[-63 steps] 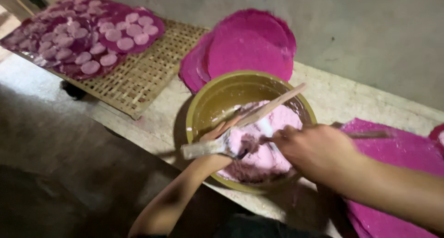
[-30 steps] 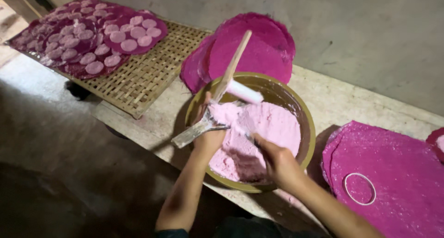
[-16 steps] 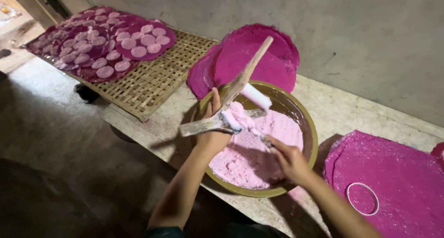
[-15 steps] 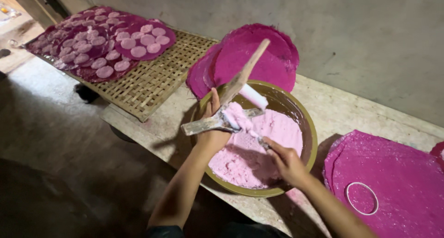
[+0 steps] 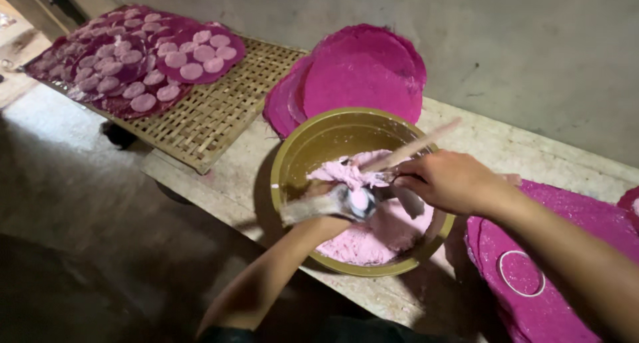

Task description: The person uses a manual press to form pink paste into circular shapes on a pink mat. They repeatedly scoop paste from a bowl, load it into the press, and stamp out circles, arranging them on the mat.

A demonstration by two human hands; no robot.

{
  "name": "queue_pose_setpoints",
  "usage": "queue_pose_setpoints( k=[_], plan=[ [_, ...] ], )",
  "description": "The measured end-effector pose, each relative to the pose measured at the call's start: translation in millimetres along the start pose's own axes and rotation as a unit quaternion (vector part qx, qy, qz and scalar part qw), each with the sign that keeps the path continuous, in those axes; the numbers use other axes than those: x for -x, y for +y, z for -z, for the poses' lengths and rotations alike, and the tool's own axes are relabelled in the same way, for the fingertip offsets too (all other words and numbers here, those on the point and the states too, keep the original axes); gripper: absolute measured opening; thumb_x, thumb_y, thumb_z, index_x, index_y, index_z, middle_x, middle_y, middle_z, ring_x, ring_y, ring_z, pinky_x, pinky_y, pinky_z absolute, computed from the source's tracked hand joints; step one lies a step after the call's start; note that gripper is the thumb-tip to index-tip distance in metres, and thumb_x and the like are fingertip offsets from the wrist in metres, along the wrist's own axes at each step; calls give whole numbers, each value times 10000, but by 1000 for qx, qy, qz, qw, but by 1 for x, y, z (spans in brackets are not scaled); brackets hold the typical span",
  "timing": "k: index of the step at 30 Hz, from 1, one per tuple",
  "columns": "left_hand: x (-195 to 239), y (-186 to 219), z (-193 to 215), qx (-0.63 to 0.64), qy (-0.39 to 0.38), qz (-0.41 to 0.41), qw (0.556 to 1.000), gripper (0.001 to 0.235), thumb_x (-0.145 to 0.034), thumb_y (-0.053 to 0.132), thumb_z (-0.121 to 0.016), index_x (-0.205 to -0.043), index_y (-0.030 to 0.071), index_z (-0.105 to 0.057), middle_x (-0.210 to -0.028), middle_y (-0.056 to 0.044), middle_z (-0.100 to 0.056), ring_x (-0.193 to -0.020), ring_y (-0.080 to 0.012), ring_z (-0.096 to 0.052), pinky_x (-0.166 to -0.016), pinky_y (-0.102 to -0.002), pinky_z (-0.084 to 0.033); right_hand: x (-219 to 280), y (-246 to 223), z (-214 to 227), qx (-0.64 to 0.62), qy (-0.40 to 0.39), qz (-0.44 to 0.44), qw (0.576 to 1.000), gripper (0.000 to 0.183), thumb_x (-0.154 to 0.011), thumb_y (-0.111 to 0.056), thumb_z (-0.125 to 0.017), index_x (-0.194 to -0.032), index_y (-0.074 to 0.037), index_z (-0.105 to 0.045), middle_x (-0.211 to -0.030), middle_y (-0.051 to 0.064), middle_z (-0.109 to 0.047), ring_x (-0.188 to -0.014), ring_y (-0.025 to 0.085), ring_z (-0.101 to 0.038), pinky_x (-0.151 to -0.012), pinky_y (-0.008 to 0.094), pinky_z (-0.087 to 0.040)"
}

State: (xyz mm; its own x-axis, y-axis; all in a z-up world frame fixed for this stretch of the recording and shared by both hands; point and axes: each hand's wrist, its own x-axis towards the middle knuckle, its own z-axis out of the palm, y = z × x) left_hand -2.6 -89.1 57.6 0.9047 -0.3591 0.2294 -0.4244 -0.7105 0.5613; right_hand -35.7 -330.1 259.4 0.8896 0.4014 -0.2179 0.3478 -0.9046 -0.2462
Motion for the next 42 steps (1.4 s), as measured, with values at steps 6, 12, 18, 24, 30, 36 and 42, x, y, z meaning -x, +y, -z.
queue_pose_setpoints(
  k=[6, 12, 18, 24, 30, 36, 42],
  plan=[
    [9, -4, 50, -156, 244, -198, 936, 523, -972, 401, -614, -1437, 173, -542, -1309, -102, -688, -1147, -250, -690, -990, -397, -586, 28, 5, 18, -49, -18, -7, 999, 377, -910, -462, -618, -1206, -283, -770, -994, 29, -788, -868, 249, -764, -822, 412, -590],
    [16, 27, 48, 33, 62, 21, 997, 914, -736, 498, -735, -1524, 126, -458, -1342, -198, -600, -1146, -324, -621, -977, -405, -510, 2, -35, -2, 209, -128, -59, 968, 314, -990, -350, -513, -1235, -313, -705, -985, 47, -735, -949, 230, -735, -778, 393, -594],
    [38, 20, 35, 30, -31, -57, 997, 783, -853, 503, -717, -1481, 81, -516, -1346, -186, -631, -1212, -357, -617, -1037, -486, -471, 23, -53, -75, 336, 145, 266, 892, 504, -836, -142, -565, -1313, 20, -571, -956, 156, -690, -724, 262, -718, -527, 359, -586],
    [29, -4, 60, 55, -42, 81, 994, 526, -882, 400, -656, -1342, 148, -617, -1334, -122, -666, -1217, -267, -664, -1072, -381, -537, 71, -37, -4, 284, -47, 47, 956, 471, -875, -106, -566, -1345, -90, -531, -1126, 113, -642, -863, 252, -719, -535, 368, -624],
    [31, 17, 45, 14, 16, -78, 997, 721, -877, 330, -713, -1502, 83, -451, -1484, -214, -538, -1321, -390, -521, -1089, -497, -398, 15, -62, -36, 275, 17, 145, 950, 209, -921, -163, -589, -1100, -72, -646, -965, 105, -701, -726, 247, -728, -565, 395, -590],
    [26, 27, 58, 8, -26, 27, 999, 653, -927, 304, -717, -1485, 87, -456, -1437, -209, -548, -1294, -374, -542, -1102, -478, -405, 20, -33, -71, 254, 48, 173, 950, 368, -896, -100, -561, -1248, 4, -588, -837, 115, -695, -625, 241, -726, -469, 377, -581],
    [24, 33, 86, 122, 139, 63, 981, 498, -914, 292, -694, -1366, 107, -594, -1190, -128, -746, -1100, -252, -733, -961, -386, -599, 28, -15, -61, -27, 40, -77, 996, 357, -1031, -214, -531, -1376, -169, -610, -749, 105, -726, -603, 217, -706, -554, 338, -570]
  ],
)
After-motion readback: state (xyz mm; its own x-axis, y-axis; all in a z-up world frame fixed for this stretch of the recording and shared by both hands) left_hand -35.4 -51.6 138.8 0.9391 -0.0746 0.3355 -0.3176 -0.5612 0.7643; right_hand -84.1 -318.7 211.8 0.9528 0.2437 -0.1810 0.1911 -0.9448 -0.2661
